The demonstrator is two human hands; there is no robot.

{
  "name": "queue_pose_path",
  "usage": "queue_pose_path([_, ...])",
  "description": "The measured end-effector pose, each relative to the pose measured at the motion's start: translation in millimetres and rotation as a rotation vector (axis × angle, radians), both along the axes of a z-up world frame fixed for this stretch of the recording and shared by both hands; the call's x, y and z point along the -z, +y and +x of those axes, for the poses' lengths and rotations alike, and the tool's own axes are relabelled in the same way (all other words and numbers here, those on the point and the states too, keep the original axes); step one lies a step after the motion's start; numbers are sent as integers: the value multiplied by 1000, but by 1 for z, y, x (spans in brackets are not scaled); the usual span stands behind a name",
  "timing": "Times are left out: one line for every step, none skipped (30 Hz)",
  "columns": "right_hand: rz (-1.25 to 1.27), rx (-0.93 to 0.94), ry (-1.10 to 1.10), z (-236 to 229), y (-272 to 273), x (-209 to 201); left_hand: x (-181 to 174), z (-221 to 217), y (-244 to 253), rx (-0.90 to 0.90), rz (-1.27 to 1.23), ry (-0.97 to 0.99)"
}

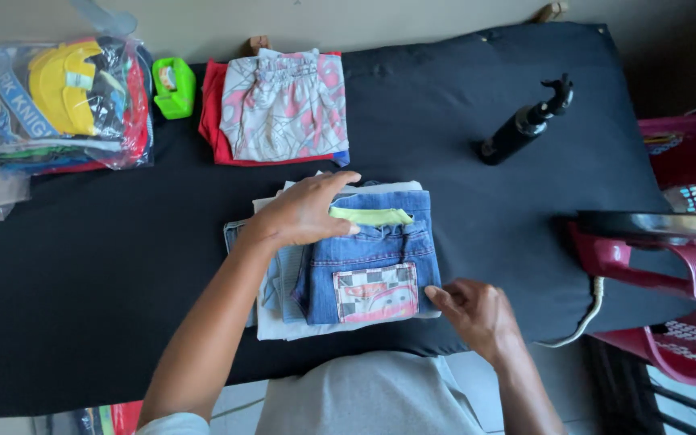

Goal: Stack and spray various folded clothes on a table.

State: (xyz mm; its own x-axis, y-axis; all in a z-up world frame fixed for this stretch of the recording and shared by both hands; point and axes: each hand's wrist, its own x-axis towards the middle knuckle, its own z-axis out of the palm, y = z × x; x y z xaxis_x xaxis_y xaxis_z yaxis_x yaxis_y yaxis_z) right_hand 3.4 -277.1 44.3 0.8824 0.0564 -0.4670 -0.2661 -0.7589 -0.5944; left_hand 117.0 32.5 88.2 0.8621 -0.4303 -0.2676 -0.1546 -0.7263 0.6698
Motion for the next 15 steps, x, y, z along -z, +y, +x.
queue_pose_path([-1,-4,0,1,10,-16,-6,-7,-3,-4,-1,0])
queue_pose_path([-113,43,-28,2,19,-32,-13,-14,-7,-48,64,-49])
queue_pose_path([-225,91,-57,2,29,-48,-19,-22,-11,-89,129,-97])
queue_pose_path([-227,89,-55,0,32,-45,-13,-30,-18,-91,128,-94])
queue_pose_path([39,2,-414,-2,35,-42,-6,-39,-25,-98,155,-299])
queue_pose_path([311,-83,-768,-4,38,-38,0,-47,-31,-103,181,-503])
queue_pose_path([313,-91,-766,4,46,-37,7,-54,-39,-111,182,-501])
queue_pose_path([169,-256,-827,11,55,-35,13,-61,-47,-90,212,-620])
queue_pose_path([27,-422,-884,18,64,-33,20,-68,-53,-69,246,-739])
queue_pose_path([32,-431,-883,23,68,-22,23,-71,-54,-78,251,-736])
queue_pose_path([-33,-471,-840,29,72,-12,26,-73,-54,-67,261,-699])
queue_pose_path([-98,-511,-796,36,76,-1,29,-75,-55,-56,270,-662])
queue_pose_path([-94,-521,-795,38,74,8,39,-76,-54,-66,273,-658])
queue_pose_path([-165,-497,-787,41,72,17,49,-77,-53,-121,204,-637])
queue_pose_path([-239,-474,-777,43,69,26,59,-78,-53,-175,133,-614])
